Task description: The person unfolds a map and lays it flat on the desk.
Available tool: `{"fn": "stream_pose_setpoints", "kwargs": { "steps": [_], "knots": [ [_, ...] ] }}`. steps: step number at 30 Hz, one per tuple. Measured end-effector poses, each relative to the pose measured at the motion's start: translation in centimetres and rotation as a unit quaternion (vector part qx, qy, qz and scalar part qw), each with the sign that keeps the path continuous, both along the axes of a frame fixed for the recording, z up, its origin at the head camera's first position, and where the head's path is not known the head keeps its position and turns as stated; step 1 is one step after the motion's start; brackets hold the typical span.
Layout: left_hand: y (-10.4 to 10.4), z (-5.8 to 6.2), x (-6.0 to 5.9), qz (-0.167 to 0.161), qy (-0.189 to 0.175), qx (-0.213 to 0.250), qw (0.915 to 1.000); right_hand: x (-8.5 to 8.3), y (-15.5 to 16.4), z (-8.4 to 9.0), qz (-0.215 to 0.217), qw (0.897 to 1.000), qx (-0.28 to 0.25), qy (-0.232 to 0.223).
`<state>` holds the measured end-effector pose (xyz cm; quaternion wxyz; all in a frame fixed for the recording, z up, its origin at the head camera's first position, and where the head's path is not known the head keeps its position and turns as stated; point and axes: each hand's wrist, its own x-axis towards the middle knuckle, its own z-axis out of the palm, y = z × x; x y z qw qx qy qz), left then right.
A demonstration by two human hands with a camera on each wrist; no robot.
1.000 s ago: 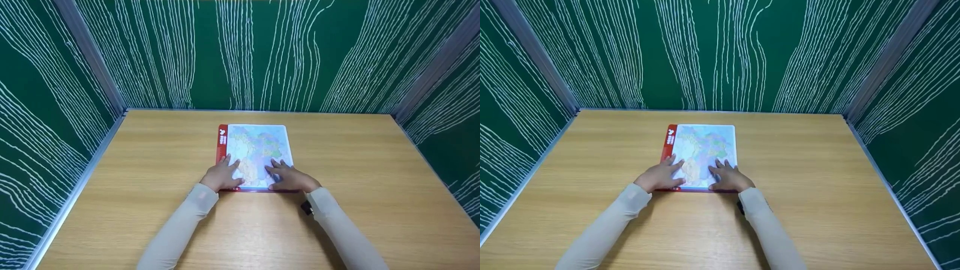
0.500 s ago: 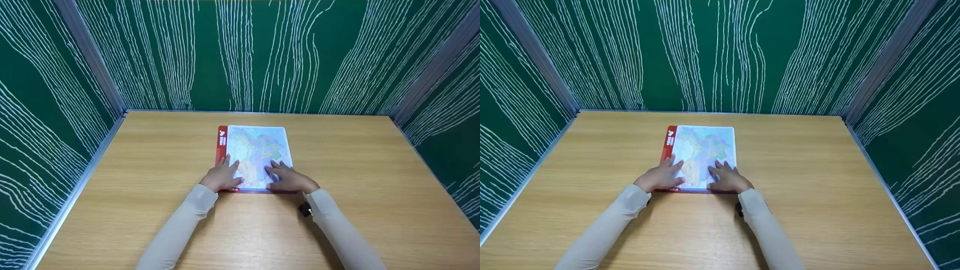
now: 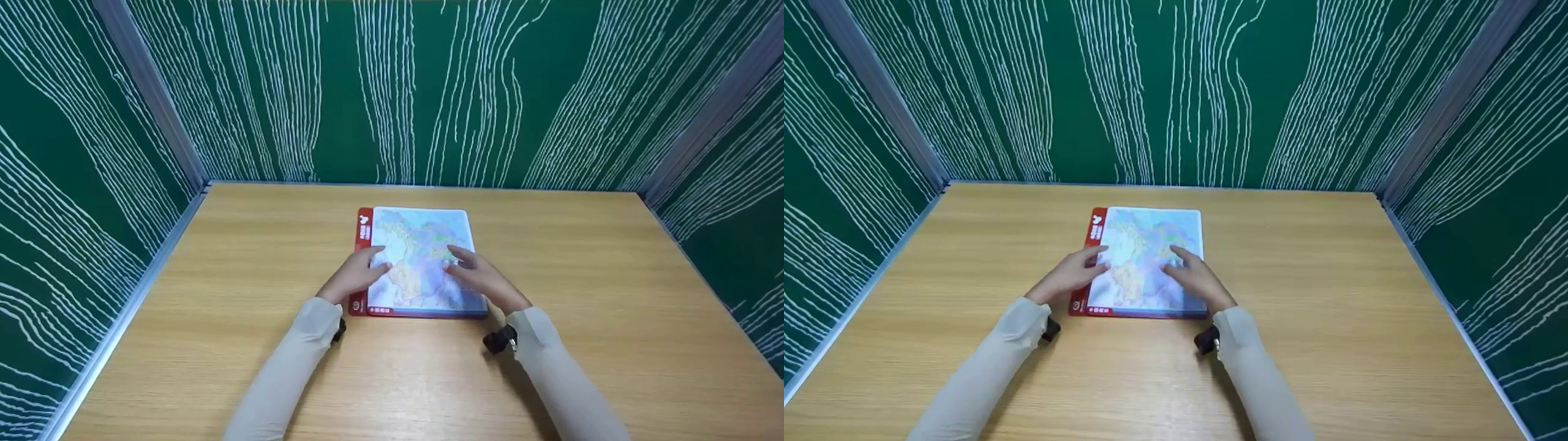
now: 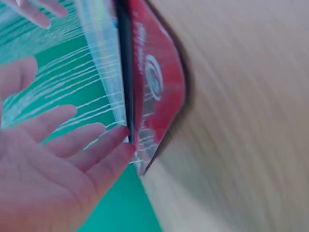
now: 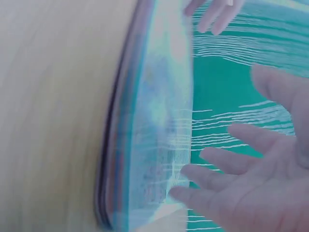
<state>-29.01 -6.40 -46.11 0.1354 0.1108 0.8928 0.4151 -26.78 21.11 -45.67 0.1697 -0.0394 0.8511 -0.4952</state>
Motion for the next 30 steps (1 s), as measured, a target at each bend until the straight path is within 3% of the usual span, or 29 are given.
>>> {"fn": "stream_pose_setpoints", "kwargs": {
  "steps": [4, 7, 10, 14, 20, 25, 30],
  "knots": [
    [-0.5, 0.0, -0.9, 0.043, 0.003, 0.081, 0.9957, -0.4, 0.6, 0.3, -0.027, 0.992, -0.120, -0.026],
    [-0.9, -0.1, -1.5, 0.076, 0.000, 0.147, 0.9861, -0.8, 1.0, 0.5, -0.051, 0.981, -0.182, -0.051],
    [-1.5, -0.1, -2.1, 0.122, -0.046, 0.224, 0.9658, -1.3, 1.5, 0.5, -0.076, 0.973, -0.206, -0.067],
    [-2.4, -0.3, -2.7, 0.176, -0.111, 0.284, 0.9357, -1.9, 2.4, 0.2, -0.103, 0.970, -0.203, -0.086],
    [-3.6, -1.1, -3.5, 0.207, -0.145, 0.308, 0.9171, -2.7, 4.0, -0.5, -0.143, 0.960, -0.211, -0.116],
    [-4.1, -1.4, -3.9, 0.212, -0.157, 0.316, 0.9113, -3.0, 4.9, -0.8, -0.160, 0.954, -0.219, -0.123],
    [-4.4, -1.4, -4.1, 0.210, -0.170, 0.315, 0.9099, -3.2, 5.5, -1.0, -0.162, 0.959, -0.197, -0.125]
  ]
}}
